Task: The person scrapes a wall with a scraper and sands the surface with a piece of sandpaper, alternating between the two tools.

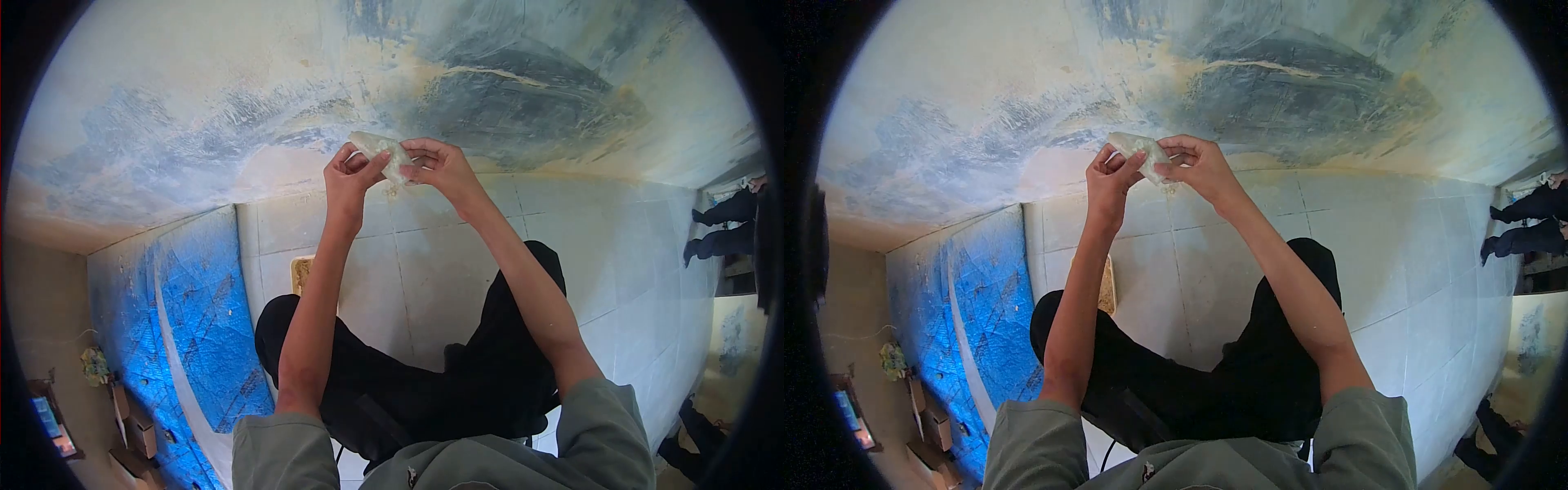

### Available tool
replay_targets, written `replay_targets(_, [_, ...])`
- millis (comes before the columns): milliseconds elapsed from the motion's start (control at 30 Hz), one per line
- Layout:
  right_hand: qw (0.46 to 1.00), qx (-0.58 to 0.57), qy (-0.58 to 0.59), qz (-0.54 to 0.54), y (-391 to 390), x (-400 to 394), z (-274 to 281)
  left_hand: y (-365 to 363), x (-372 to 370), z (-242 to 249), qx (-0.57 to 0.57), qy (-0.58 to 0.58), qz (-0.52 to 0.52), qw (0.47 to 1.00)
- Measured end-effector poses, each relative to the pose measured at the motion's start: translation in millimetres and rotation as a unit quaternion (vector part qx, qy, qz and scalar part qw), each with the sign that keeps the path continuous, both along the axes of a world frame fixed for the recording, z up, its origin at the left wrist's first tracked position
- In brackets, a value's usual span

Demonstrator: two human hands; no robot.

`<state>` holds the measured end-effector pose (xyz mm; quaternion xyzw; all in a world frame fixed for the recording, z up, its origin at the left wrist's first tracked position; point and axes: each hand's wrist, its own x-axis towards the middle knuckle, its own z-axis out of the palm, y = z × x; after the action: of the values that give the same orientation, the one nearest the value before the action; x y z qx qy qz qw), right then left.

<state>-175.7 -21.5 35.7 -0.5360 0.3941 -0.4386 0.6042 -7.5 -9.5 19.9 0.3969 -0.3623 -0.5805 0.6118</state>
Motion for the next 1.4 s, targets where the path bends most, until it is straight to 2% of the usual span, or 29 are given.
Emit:
replay_targets(233, [0.998, 0.043, 0.001, -0.037, -1, -4, 4, -1, 0, -2, -0.007, 0.03, -0.02, 0.999])
replay_targets(333, [0.998, 0.003, 0.02, -0.067, -5, -1, -3, -1, 0, -5, -0.018, 0.027, -0.022, 0.999])
replay_targets(400, [0.982, -0.122, 0.112, -0.088, -8, 2, -9, -1, -1, -5, -0.015, 0.004, -0.013, 1.0])
replay_targets(433, [0.981, -0.124, 0.114, -0.095, -6, 4, -8, 1, -2, -4, -0.009, -0.019, 0.0, 1.0])
replay_targets(500, [0.957, -0.18, 0.214, -0.079, -1, 9, -8, 2, -3, -5, -0.005, -0.045, -0.004, 0.999])
replay_targets(533, [0.956, -0.182, 0.215, -0.084, -1, 9, -8, 2, -3, -7, 0.0, -0.075, -0.002, 0.997])
replay_targets(600, [0.966, -0.102, 0.234, -0.043, -4, 8, -10, -3, -1, -14, 0.003, -0.074, 0.002, 0.997])
replay_targets(733, [0.963, -0.107, 0.245, -0.037, -9, 6, -15, -5, -4, -16, 0.024, -0.072, 0.0, 0.997])
replay_targets(767, [0.96, -0.139, 0.235, -0.065, -9, 8, -18, -4, -5, -14, 0.023, -0.072, -0.003, 0.997])
replay_targets(833, [0.955, -0.17, 0.223, -0.093, -9, 10, -18, -2, -6, -12, 0.026, -0.011, -0.027, 0.999])
replay_targets(967, [0.966, -0.118, 0.224, -0.049, -14, 9, -23, -5, -1, -29, -0.008, 0.012, -0.072, 0.997])
replay_targets(1033, [0.965, -0.113, 0.234, -0.031, -22, 6, -37, -5, 1, -30, 0.032, -0.06, -0.062, 0.996])
replay_targets(1100, [0.979, -0.031, 0.201, 0.023, -28, 6, -46, -4, 3, -27, 0.026, -0.066, -0.059, 0.996])
replay_targets(1167, [0.989, 0.131, 0.06, 0.023, -21, 8, -34, -6, 5, -26, 0.044, -0.056, -0.056, 0.996])
replay_targets(1233, [0.975, 0.19, -0.008, 0.117, -25, 3, -35, -7, 9, -25, 0.055, -0.027, -0.059, 0.996])
replay_targets(1400, [0.958, 0.25, 0.028, 0.138, -24, 1, -29, -8, 8, -24, 0.057, -0.025, -0.06, 0.996])
